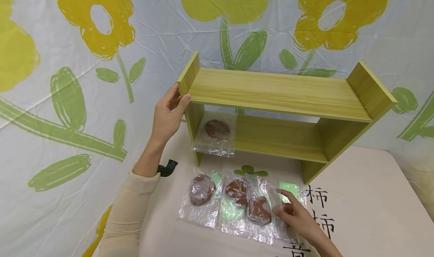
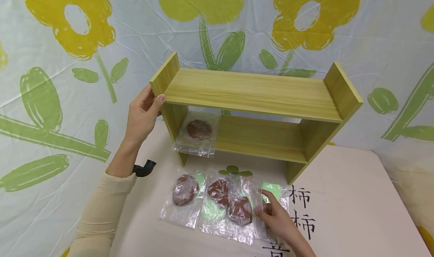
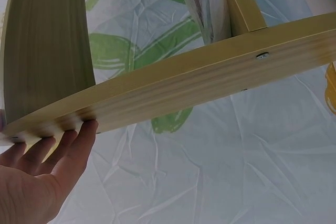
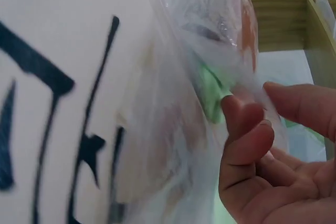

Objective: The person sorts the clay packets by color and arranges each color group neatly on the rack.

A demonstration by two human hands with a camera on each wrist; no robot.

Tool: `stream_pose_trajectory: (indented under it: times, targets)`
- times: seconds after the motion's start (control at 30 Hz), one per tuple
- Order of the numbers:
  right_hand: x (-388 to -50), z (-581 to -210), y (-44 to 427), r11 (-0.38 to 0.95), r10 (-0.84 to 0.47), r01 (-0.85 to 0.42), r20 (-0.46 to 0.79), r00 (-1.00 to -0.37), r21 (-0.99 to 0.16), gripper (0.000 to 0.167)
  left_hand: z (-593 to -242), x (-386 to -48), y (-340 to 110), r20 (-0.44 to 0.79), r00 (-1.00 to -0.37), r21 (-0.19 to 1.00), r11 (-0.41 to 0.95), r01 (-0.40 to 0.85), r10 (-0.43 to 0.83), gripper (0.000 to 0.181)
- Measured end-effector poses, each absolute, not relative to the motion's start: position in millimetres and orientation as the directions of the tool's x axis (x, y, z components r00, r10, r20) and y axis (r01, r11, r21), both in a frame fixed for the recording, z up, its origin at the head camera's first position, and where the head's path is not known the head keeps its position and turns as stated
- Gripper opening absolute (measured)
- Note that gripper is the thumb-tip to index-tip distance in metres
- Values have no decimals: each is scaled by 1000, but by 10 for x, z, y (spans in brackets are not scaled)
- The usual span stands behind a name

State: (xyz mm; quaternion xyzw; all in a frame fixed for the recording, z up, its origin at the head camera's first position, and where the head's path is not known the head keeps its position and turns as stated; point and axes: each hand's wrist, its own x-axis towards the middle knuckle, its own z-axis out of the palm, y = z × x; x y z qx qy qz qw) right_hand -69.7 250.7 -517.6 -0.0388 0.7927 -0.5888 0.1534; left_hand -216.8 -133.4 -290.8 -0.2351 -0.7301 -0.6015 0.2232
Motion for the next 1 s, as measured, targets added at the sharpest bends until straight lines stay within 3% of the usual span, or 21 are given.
stream_pose_trajectory:
  times: [0.33, 0.67, 0.8, 1.0]
  targets:
    - [-623, -5230, 2498, 191, -236, 184, -227, -945, -964, 62, -2900, -2152, -1332, 602, -795, 776, 182, 605, 78, 50]
    - [-606, -5226, 2541, -148, -440, 367, -272, -856, -918, 52, -2871, -2141, -1324, 600, -797, 777, 181, 602, 75, 50]
    - [-579, -5216, 2545, -257, -514, 469, -291, -807, -845, 56, -2858, -2132, -1318, 598, -798, 779, 183, 600, 75, 50]
    - [-561, -5224, 2544, -263, -537, 496, -302, -788, -828, 70, -2849, -2112, -1311, 593, -802, 783, 178, 595, 73, 50]
